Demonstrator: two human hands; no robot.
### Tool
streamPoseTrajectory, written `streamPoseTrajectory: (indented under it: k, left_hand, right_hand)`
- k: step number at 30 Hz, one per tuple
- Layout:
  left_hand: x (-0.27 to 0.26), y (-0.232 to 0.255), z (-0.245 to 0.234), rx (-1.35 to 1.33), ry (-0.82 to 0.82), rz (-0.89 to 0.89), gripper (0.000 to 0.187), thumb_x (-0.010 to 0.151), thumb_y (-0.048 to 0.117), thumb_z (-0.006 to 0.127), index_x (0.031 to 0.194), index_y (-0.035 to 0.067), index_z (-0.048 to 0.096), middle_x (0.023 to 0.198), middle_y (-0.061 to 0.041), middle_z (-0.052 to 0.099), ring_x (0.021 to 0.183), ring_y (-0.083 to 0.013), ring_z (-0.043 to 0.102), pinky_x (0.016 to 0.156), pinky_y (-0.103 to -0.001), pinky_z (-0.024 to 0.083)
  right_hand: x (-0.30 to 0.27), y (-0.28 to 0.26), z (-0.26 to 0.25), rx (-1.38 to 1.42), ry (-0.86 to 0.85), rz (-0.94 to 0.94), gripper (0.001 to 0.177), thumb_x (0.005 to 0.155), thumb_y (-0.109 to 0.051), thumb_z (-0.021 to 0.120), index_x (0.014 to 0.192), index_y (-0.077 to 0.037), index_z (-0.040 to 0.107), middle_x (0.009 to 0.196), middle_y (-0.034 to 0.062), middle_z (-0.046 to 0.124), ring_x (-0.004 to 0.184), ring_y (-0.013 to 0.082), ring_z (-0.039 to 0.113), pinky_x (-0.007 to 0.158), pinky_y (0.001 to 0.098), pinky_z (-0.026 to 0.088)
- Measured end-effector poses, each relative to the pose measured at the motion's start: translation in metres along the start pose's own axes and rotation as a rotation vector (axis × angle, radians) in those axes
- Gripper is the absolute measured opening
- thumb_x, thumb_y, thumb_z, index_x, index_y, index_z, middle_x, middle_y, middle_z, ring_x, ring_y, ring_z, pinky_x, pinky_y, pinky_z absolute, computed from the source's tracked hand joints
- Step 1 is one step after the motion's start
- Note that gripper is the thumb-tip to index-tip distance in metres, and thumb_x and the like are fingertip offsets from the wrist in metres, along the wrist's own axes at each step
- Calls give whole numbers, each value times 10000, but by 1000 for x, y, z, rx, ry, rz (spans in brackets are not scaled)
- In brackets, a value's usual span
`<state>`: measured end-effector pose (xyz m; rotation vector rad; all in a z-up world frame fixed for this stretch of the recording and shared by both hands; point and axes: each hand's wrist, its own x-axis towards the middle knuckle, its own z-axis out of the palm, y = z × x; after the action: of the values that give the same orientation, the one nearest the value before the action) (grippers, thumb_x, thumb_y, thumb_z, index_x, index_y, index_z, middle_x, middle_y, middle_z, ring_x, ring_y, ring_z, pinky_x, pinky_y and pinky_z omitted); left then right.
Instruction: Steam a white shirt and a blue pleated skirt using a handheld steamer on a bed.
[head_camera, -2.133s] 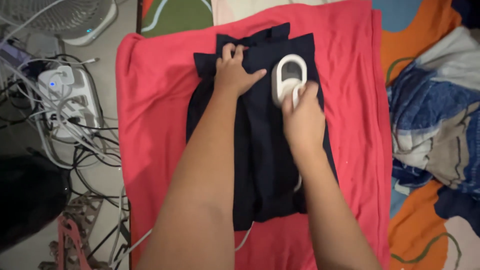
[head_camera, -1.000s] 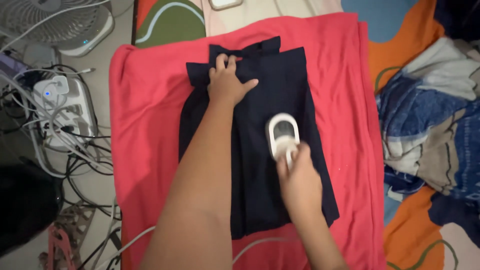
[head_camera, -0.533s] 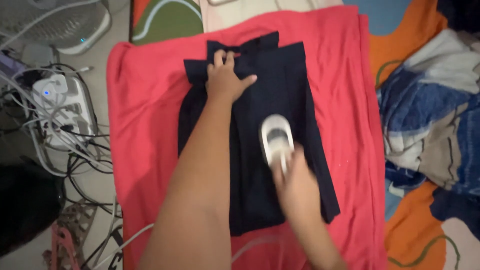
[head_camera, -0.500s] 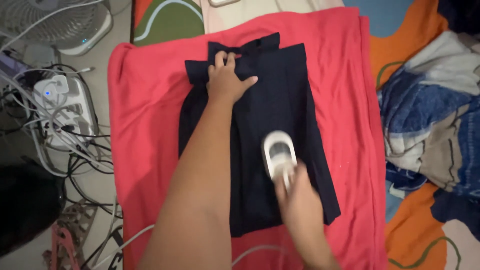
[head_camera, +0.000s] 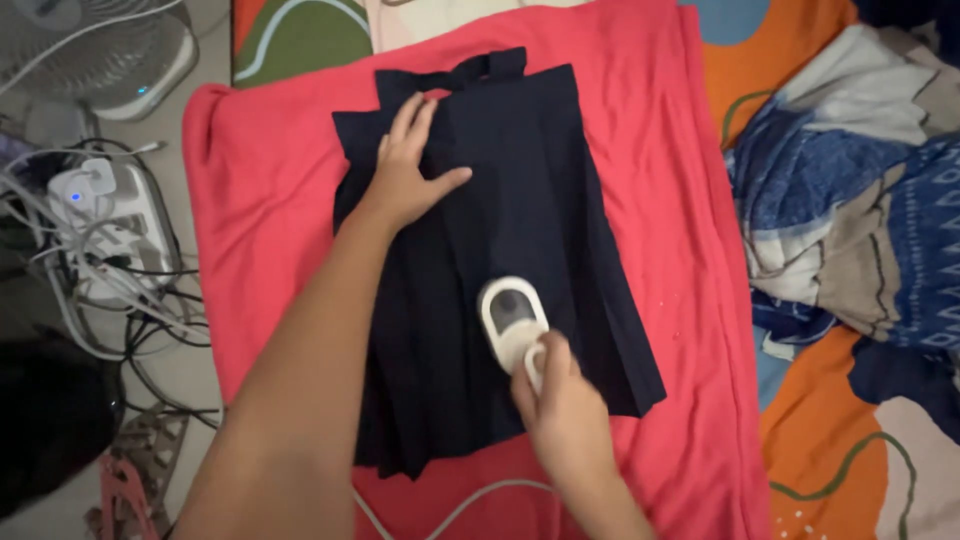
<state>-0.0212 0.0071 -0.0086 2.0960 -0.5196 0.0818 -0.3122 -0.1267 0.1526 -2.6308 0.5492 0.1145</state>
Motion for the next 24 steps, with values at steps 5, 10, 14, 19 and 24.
streamPoseTrajectory:
  k: [5,10,14,19,24]
  left_hand:
    - [-11,-11,0,-29,-112,72,774,881,319,876,1527,125,497,1654,-147,283,1474,-410,368,1184,-572,275]
    - [-5,-5,-5,-219,-189,-201,604,903,356,736,1460,210,552,1691,-42,306,1387,-332,501,1167,-442,455]
    - [-3,-19,7,-63,-152,-96,612,896,317,788,1456,185,581,1654,-87,281,1493,-400,332,1217,-510,266]
    - [-11,-19,19,-20,-168,-63,626,974,349,741,1520,143,514,1676,-112,241,1505,-412,329,1225,-575,226]
    - [-56,72,-4,52,-79,-54,715,999,365,649,1566,27,374,1698,-154,189,1416,-470,341,1183,-566,336]
  right_hand:
    - [41,-24,6,148,80,-140,434,957,-187,677,1318,-28,496,984,236,730,844,439,726,658,488,580]
    - [37,-32,12,85,62,-168,375,988,-212,667,1273,-25,509,970,232,719,807,441,715,647,503,569]
    - [-61,9,10,47,-54,-74,543,886,-246,697,1341,-49,477,943,217,731,766,430,729,612,500,578]
    - [-69,4,4,20,-76,59,533,899,-268,682,1355,-81,480,1017,229,727,786,446,720,626,519,565]
    - [-11,-11,0,4,40,57,499,945,-268,654,1362,-58,478,1086,270,703,813,483,690,655,552,551]
